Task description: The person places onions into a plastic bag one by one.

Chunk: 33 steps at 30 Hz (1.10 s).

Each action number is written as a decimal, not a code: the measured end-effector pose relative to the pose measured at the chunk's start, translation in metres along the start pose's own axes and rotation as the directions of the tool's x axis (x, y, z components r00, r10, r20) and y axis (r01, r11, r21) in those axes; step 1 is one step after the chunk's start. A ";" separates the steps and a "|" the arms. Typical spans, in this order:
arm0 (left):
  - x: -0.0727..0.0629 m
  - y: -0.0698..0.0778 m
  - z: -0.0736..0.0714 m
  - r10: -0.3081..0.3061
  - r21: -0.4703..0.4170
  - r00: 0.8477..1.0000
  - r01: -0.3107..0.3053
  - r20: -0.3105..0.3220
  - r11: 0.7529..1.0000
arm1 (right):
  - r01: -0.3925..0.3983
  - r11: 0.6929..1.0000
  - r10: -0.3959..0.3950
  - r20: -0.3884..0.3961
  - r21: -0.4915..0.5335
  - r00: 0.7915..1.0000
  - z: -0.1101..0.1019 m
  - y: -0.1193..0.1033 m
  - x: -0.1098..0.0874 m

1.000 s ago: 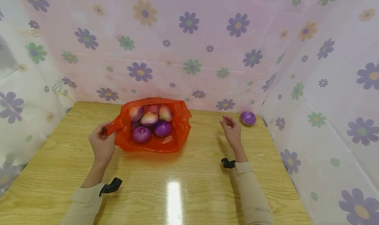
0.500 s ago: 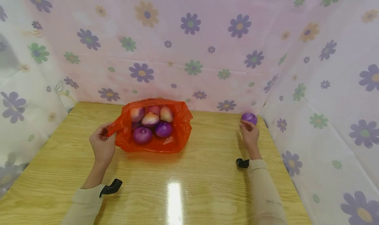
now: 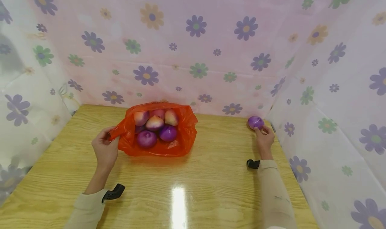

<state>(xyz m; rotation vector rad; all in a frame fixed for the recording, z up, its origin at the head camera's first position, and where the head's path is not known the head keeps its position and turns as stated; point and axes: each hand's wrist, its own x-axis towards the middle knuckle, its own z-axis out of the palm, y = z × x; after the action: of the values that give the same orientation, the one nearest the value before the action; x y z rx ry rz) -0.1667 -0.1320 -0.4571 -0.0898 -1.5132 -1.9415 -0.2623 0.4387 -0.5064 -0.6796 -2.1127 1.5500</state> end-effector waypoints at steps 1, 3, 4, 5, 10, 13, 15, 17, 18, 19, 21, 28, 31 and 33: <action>0.000 0.000 0.000 0.002 0.005 1.000 -0.002 0.001 1.000 | -0.014 1.000 0.014 0.005 -0.006 1.000 0.000 0.001 0.002; 0.000 0.000 0.000 0.005 0.015 1.000 -0.005 0.001 1.000 | -0.028 0.999 0.029 0.014 -0.024 0.999 -0.001 0.001 0.005; 0.001 0.000 -0.001 0.005 0.017 1.000 -0.005 0.002 1.000 | -0.034 0.999 0.034 0.020 -0.025 0.999 -0.001 0.002 0.006; 0.001 0.001 -0.001 0.005 0.018 1.000 -0.005 0.003 1.000 | -0.040 0.999 0.041 0.025 -0.030 0.999 -0.001 0.002 0.007; 0.001 0.002 -0.001 0.003 -0.003 1.000 -0.003 0.012 1.000 | -0.063 0.997 0.066 0.069 -0.046 0.995 0.000 0.001 0.011; 0.001 0.002 -0.001 0.008 -0.009 1.000 -0.008 0.016 1.000 | -0.058 0.996 0.065 0.112 -0.066 0.992 -0.002 -0.003 0.013; 0.002 0.001 -0.001 0.012 -0.010 1.000 -0.012 0.017 1.000 | -0.047 0.995 0.059 0.140 -0.083 0.988 -0.003 -0.005 0.016; 0.002 0.001 -0.002 0.018 -0.004 1.000 -0.017 0.016 1.000 | -0.038 0.994 0.055 0.161 -0.106 0.985 -0.003 -0.007 0.018; 0.002 0.000 -0.003 0.022 0.000 1.000 -0.022 0.017 1.000 | -0.034 0.992 0.055 0.171 -0.123 0.984 -0.004 -0.007 0.020; 0.002 0.000 -0.003 0.025 0.004 1.000 -0.025 0.019 1.000 | -0.032 0.991 0.055 0.177 -0.131 0.983 -0.004 -0.007 0.021; 0.002 -0.001 -0.004 0.032 0.013 0.999 -0.032 0.020 0.999 | -0.019 0.989 0.046 0.188 -0.144 0.981 -0.005 -0.008 0.022; 0.002 0.000 -0.004 0.030 0.020 0.999 -0.031 0.020 0.999 | 0.023 0.984 0.019 0.238 -0.175 0.971 -0.003 -0.010 0.022; 0.002 0.000 -0.003 0.030 0.020 0.999 -0.031 0.020 0.999 | 0.040 0.981 0.008 0.247 -0.188 0.969 -0.003 -0.010 0.022; 0.001 0.000 -0.003 0.033 0.021 0.999 -0.033 0.020 0.999 | 0.051 0.980 -0.002 0.251 -0.191 0.968 -0.004 -0.010 0.021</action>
<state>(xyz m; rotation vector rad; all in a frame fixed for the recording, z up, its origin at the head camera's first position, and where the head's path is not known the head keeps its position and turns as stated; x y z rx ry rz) -0.1667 -0.1355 -0.4575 -0.1247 -1.5352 -1.9036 -0.2781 0.4519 -0.4947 -0.5396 -2.4757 1.4921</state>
